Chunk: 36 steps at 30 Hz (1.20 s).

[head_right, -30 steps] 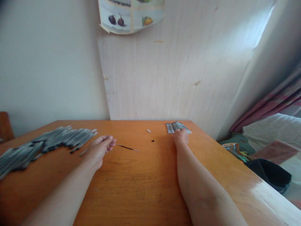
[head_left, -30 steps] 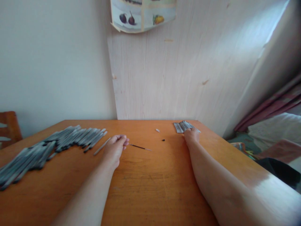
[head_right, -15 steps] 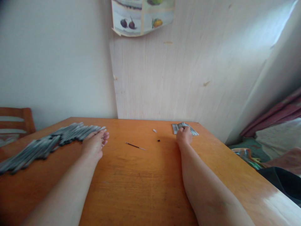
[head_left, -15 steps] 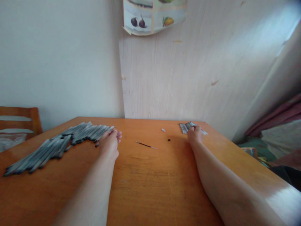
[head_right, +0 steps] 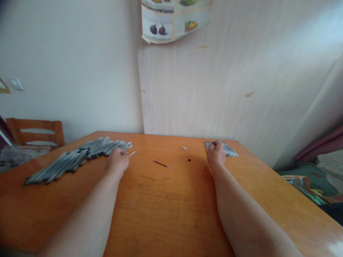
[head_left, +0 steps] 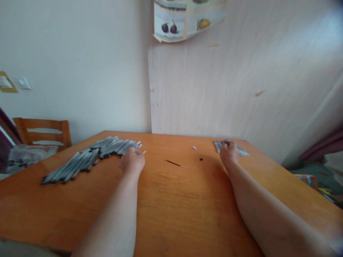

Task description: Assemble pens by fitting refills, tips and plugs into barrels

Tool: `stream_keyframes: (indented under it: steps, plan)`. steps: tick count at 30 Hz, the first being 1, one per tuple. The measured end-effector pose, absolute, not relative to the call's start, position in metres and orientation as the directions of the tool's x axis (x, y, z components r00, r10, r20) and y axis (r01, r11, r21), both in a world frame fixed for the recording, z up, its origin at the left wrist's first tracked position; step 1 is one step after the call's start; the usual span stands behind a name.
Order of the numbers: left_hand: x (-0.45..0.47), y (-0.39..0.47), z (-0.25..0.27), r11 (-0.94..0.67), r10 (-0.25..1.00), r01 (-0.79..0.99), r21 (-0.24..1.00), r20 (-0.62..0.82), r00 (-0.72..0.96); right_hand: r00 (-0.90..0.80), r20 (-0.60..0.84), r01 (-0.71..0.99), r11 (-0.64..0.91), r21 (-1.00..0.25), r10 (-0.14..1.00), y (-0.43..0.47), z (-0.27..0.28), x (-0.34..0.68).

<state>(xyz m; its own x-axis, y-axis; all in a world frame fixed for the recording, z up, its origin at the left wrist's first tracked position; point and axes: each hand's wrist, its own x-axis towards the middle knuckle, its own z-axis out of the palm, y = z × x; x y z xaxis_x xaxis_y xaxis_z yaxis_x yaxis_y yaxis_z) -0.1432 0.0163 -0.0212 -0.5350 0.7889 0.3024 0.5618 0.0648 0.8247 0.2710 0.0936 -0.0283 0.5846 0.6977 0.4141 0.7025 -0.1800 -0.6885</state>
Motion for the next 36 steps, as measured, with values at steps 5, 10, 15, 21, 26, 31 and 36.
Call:
stream_keyframes:
  steps: [5,10,15,21,26,31,36]
  plan:
    - [-0.134,0.012,-0.022,0.295,0.760,0.763,0.575,0.342,-0.553,0.485,0.490,0.756,-0.066,-0.651,0.724,0.090,-0.020,0.258]
    - [-0.129,0.011,-0.022,0.351,0.789,0.804,0.480,0.311,-0.530,0.380,0.524,0.801,0.013,-0.599,0.763,0.080,-0.006,0.229]
    - [-0.129,0.013,-0.025,0.301,0.817,0.836,0.459,0.328,-0.474,0.104,0.515,0.836,0.206,-0.509,0.851,0.069,0.004,0.195]
    - [-0.130,0.015,-0.030,0.272,0.868,0.877,0.397,0.293,-0.402,-0.225,0.446,0.779,0.435,-0.452,0.867,0.061,0.002,0.168]
    - [-0.128,0.014,-0.030,0.252,0.878,0.893,0.372,0.300,-0.373,-0.319,0.408,0.765,0.487,-0.423,0.856,0.057,-0.001,0.160]
    - [-0.127,0.013,-0.029,0.227,0.900,0.916,0.330,0.288,-0.327,-0.326,0.391,0.780,0.479,-0.404,0.861,0.057,-0.003,0.159]
    - [-0.125,0.017,-0.028,0.126,0.884,0.913,0.389,0.373,-0.281,-0.322,0.403,0.800,0.474,-0.367,0.857,0.053,-0.001,0.155]
